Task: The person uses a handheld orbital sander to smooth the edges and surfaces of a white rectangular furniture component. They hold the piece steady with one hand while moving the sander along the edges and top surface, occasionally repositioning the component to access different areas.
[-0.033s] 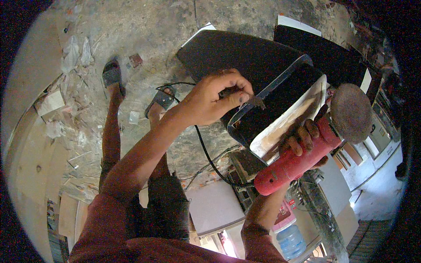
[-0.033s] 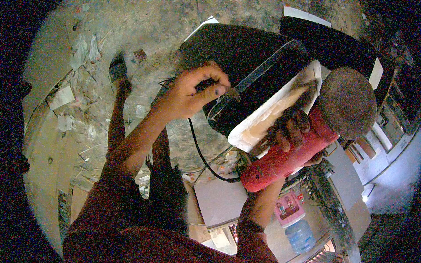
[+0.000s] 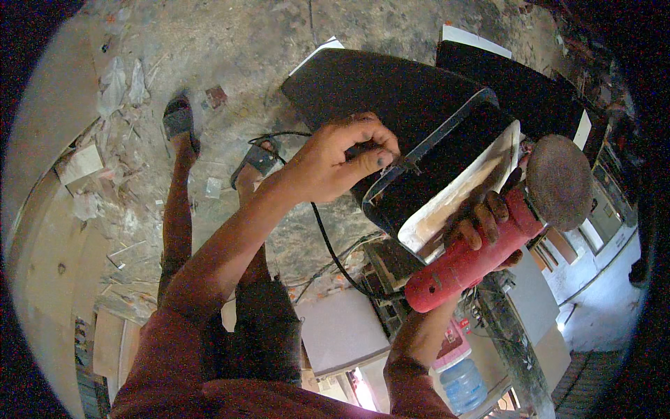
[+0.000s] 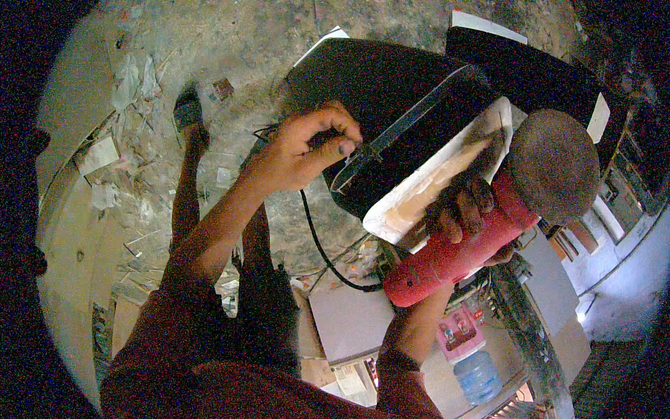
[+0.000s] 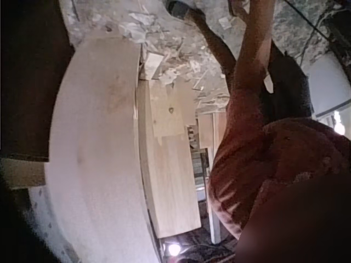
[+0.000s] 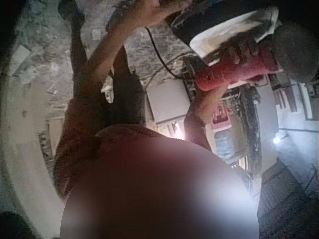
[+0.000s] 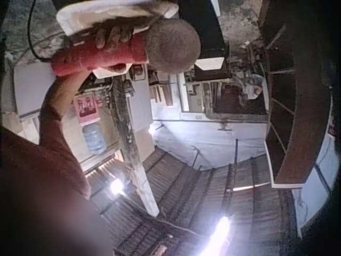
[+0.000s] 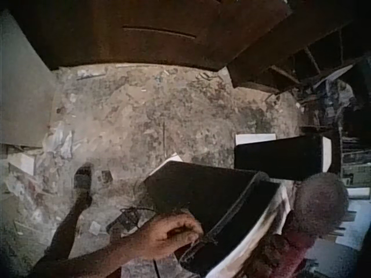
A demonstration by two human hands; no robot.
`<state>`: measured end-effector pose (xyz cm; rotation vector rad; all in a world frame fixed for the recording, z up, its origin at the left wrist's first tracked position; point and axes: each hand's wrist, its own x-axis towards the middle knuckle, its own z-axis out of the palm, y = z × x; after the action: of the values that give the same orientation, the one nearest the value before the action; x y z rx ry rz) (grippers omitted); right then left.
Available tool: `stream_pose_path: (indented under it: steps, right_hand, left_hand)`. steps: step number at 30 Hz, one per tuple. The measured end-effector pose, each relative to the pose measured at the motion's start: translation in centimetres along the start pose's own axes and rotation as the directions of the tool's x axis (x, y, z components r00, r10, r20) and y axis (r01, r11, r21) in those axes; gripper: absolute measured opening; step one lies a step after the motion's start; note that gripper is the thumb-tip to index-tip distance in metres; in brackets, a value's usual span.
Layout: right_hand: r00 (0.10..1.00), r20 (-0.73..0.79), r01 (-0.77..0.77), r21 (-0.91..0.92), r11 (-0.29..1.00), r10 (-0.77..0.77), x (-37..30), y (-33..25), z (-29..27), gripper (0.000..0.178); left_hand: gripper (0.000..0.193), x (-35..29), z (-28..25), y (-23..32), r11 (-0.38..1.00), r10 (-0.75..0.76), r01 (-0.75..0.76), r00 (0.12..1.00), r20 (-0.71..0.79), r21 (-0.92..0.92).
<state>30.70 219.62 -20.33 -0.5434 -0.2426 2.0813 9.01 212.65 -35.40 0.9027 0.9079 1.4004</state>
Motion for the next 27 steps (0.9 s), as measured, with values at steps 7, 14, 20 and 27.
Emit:
stream_pose_path:
  steps: [7, 14, 20, 27]
  right_hand:
    - [1.000, 0.000, -0.014, -0.001, 1.000, 0.014, 0.2, 0.1, -0.2, 0.088]
    - [0.999, -0.032, -0.025, -0.007, 1.000, 0.025, -0.7, 0.3, -0.2, 0.089]
    - [0.999, -0.045, -0.018, -0.010, 1.000, 0.017, -0.8, 0.4, -0.1, 0.090]
    - [0.998, -0.051, -0.036, -0.035, 0.999, 0.034, -0.7, 0.1, -0.1, 0.090]
  left_hand:
    - [0.011, -0.9, -1.1, -0.3, 0.991, 0.064, -0.066, 0.998, 0.021, 0.115]
    - [0.009, -0.6, -0.2, -0.4, 0.974, 0.129, -0.126, 0.992, -0.004, 0.190]
    - [0.007, -4.3, -0.5, 1.5, 0.954, 0.141, -0.130, 0.990, -0.021, 0.268]
    - [0.014, -1.1, -0.5, 0.5, 0.998, 0.046, -0.042, 0.994, -0.099, 0.043]
